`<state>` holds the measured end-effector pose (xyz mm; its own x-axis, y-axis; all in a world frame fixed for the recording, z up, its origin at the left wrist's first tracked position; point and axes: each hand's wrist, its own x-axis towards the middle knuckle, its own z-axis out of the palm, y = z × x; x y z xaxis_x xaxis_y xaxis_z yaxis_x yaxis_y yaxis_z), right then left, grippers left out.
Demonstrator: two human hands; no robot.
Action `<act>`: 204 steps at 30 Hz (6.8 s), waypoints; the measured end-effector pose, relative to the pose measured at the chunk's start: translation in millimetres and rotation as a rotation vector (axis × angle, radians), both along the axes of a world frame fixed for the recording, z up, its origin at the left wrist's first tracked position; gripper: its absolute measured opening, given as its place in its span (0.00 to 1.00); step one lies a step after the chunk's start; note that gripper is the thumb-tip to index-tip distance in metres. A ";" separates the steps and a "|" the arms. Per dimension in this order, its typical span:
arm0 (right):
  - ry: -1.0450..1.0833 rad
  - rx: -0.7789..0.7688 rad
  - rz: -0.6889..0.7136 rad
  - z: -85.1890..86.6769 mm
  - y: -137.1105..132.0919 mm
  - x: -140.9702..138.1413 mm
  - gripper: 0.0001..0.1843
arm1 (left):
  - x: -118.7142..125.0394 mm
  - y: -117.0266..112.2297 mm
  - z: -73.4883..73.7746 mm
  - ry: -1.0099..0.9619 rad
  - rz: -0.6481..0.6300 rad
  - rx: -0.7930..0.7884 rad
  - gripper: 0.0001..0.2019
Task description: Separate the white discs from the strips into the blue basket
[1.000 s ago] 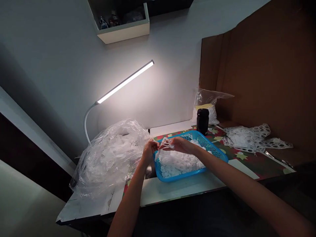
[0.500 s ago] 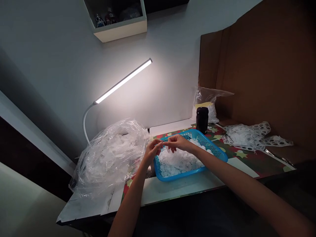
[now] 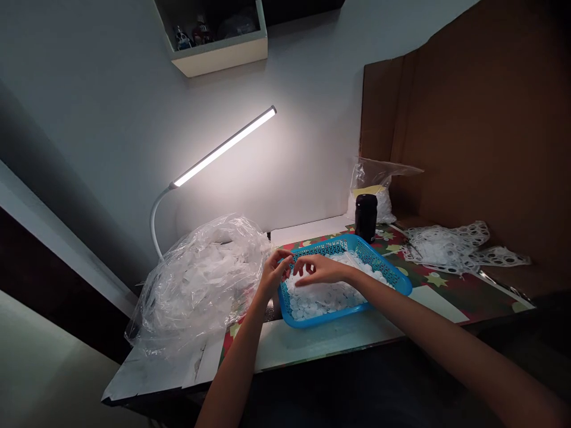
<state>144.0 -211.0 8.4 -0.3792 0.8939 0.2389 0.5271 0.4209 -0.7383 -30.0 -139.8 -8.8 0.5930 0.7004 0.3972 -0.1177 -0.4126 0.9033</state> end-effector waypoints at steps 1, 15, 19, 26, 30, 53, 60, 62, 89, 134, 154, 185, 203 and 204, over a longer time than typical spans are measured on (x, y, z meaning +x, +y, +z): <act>-0.030 -0.007 0.027 -0.8 -0.8 -0.3 0.09 | 0.0 0.0 0.0 0.001 0.004 -0.001 0.10; 0.286 0.014 -0.072 -2.2 13.9 4.8 0.12 | 1.3 -6.4 3.9 0.044 0.037 0.020 0.10; 0.418 0.015 -0.147 -3.4 14.4 7.6 0.12 | 1.4 -8.6 4.0 0.071 0.013 0.039 0.08; 0.529 -0.076 -0.158 -4.3 13.4 7.9 0.09 | -0.3 -3.1 2.0 0.070 -0.011 0.027 0.09; 0.589 -0.112 -0.180 -2.4 13.5 5.4 0.10 | -0.7 -2.7 3.9 0.057 -0.022 0.006 0.10; 0.680 -0.175 -0.100 -3.3 14.3 1.8 0.10 | 1.2 -3.4 3.1 -0.011 0.074 -0.072 0.09; 0.609 -0.187 -0.086 -6.1 15.5 5.5 0.09 | 2.0 -5.2 4.5 0.009 0.083 -0.045 0.09; 0.592 -0.191 -0.079 -5.3 13.7 5.5 0.09 | 1.3 -6.9 5.5 0.042 0.064 -0.041 0.08; 0.690 -0.301 0.094 -4.7 9.3 4.3 0.11 | -0.6 4.9 -3.4 0.037 -0.018 -0.238 0.11; 0.668 -0.373 0.158 2.2 2.7 5.4 0.09 | 4.2 -1.9 -2.4 0.010 0.140 -0.344 0.14; 0.507 -0.115 0.008 0.0 9.8 0.2 0.07 | 3.6 -11.7 2.4 0.074 0.014 -0.103 0.11; 0.602 -0.056 -0.320 -1.8 19.8 12.9 0.10 | 8.5 -11.4 -2.7 -0.011 0.069 -0.056 0.10; 0.673 -0.141 -0.130 -3.6 14.1 9.0 0.10 | 3.5 -9.0 1.1 -0.060 0.012 -0.127 0.12; 0.689 -0.132 -0.124 -3.9 14.1 9.0 0.09 | 3.1 -9.3 1.7 -0.047 0.007 -0.124 0.11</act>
<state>153.0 -196.9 4.5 -0.0752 0.9587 0.2742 -0.0395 0.2719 -0.9615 -26.9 -149.1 -7.1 0.5710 0.7497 0.3345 -0.1584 -0.2992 0.9410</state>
